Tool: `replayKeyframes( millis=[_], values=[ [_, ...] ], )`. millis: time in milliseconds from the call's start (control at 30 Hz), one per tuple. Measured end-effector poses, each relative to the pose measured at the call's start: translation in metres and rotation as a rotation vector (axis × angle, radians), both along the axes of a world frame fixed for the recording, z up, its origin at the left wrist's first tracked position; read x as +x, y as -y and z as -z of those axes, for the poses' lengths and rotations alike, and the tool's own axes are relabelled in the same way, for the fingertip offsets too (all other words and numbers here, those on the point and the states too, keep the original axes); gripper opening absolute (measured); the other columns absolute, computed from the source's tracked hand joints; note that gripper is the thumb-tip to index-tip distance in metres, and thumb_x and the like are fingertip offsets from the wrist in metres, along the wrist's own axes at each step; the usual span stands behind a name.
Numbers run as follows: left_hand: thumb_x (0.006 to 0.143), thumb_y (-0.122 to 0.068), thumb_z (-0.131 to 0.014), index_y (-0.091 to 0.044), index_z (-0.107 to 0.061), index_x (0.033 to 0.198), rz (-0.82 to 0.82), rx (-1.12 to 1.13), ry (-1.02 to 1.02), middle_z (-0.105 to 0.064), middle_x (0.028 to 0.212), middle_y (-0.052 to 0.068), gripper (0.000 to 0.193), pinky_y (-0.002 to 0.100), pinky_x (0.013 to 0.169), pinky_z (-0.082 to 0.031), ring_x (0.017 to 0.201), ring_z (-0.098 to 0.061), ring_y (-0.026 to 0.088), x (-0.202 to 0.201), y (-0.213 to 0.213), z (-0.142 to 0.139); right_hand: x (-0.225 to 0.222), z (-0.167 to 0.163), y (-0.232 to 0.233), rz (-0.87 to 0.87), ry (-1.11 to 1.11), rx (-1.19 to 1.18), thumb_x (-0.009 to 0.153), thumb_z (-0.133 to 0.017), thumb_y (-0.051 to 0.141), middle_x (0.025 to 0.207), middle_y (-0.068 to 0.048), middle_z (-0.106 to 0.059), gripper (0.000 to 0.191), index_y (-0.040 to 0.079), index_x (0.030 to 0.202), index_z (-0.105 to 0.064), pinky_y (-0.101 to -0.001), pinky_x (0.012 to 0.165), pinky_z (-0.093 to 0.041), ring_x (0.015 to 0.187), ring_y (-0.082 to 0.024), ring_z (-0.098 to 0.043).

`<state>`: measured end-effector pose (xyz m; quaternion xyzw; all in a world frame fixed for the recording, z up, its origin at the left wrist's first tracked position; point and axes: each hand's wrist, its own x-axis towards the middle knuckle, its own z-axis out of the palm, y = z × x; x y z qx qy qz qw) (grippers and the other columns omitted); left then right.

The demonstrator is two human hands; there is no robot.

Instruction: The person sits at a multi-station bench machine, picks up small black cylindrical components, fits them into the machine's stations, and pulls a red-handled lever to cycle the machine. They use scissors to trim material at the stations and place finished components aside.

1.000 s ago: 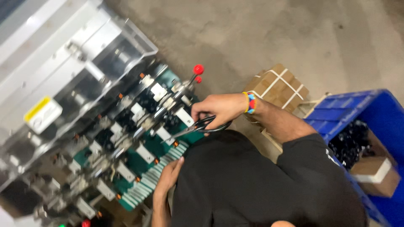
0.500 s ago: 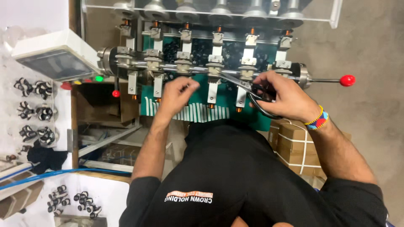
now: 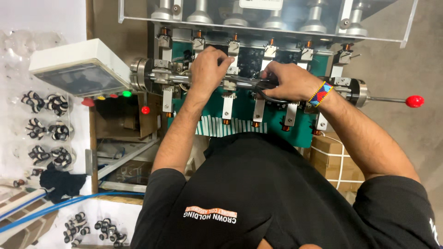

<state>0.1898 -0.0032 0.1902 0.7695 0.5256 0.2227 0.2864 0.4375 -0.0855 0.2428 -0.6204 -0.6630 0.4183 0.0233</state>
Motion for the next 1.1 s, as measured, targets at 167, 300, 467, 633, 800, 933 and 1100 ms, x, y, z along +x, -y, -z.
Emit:
replayKeyframes(
  millis=[167,300,467,633,800,933,1100],
  values=[
    [0.086,-0.019,-0.077,-0.006,-0.073,0.081,0.040,0.186,0.162,-0.070,0.100,0.012,0.015,0.046,0.073,-0.053,0.089,-0.068,0.035,-0.001,0.006,-0.001,-0.011,0.000,-0.010,-0.032,-0.006,0.092,0.078,-0.080,0.033,0.098,-0.015,-0.075,0.044,0.008,0.111,-0.067,-0.0421,0.081,-0.056,0.091,-0.033,-0.073],
    [0.089,-0.011,-0.070,-0.003,-0.067,0.089,0.071,0.163,0.358,-0.070,0.100,0.008,0.009,0.039,0.073,-0.058,0.092,-0.070,0.032,0.001,0.015,0.002,-0.006,-0.018,0.009,-0.010,-0.010,0.073,0.078,-0.079,0.030,0.093,-0.012,-0.076,0.041,0.009,0.111,-0.066,-0.0427,0.076,-0.056,0.087,-0.031,-0.073],
    [0.087,-0.009,-0.073,-0.005,-0.069,0.086,0.106,0.280,0.216,-0.073,0.098,0.008,0.006,0.043,0.075,-0.055,0.089,-0.070,0.031,0.018,0.013,0.014,0.021,-0.044,0.064,-0.034,-0.084,0.020,0.076,-0.080,0.029,0.085,-0.010,-0.074,0.043,0.010,0.111,-0.065,-0.0400,0.070,-0.055,0.078,-0.027,-0.072],
    [0.091,-0.010,-0.072,-0.005,-0.071,0.091,0.075,0.174,0.213,-0.073,0.098,0.008,0.005,0.039,0.074,-0.056,0.084,-0.071,0.029,0.035,0.014,0.013,0.043,-0.051,0.117,-0.032,-0.273,-0.048,0.076,-0.080,0.026,0.085,-0.006,-0.074,0.041,0.010,0.111,-0.064,-0.0359,0.069,-0.057,0.077,-0.021,-0.073],
    [0.095,-0.011,-0.074,-0.002,-0.071,0.096,0.180,0.312,0.176,-0.073,0.101,0.012,0.010,0.041,0.081,-0.055,0.094,-0.070,0.033,0.036,0.029,-0.001,0.064,-0.041,0.158,0.014,-0.334,0.028,0.078,-0.080,0.025,0.087,-0.005,-0.074,0.040,0.010,0.112,-0.063,-0.0356,0.070,-0.056,0.079,-0.021,-0.073],
    [0.098,-0.017,-0.080,0.000,-0.073,0.101,0.210,0.419,0.097,-0.073,0.108,0.016,0.018,0.044,0.090,-0.055,0.100,-0.069,0.036,0.038,0.060,-0.025,0.089,-0.016,0.188,0.025,-0.483,0.235,0.084,-0.077,0.026,0.095,-0.005,-0.073,0.038,0.010,0.116,-0.063,-0.0355,0.073,-0.055,0.087,-0.021,-0.072],
    [0.102,-0.013,-0.074,-0.004,-0.074,0.119,0.331,0.188,0.200,-0.073,0.109,0.013,0.019,0.036,0.078,-0.055,0.086,-0.069,0.026,0.102,0.120,-0.067,0.108,0.026,0.223,0.090,-0.413,0.247,0.080,-0.082,0.040,0.087,-0.006,-0.069,0.046,0.010,0.110,-0.066,-0.0366,0.068,-0.051,0.080,-0.022,-0.068]
  ],
)
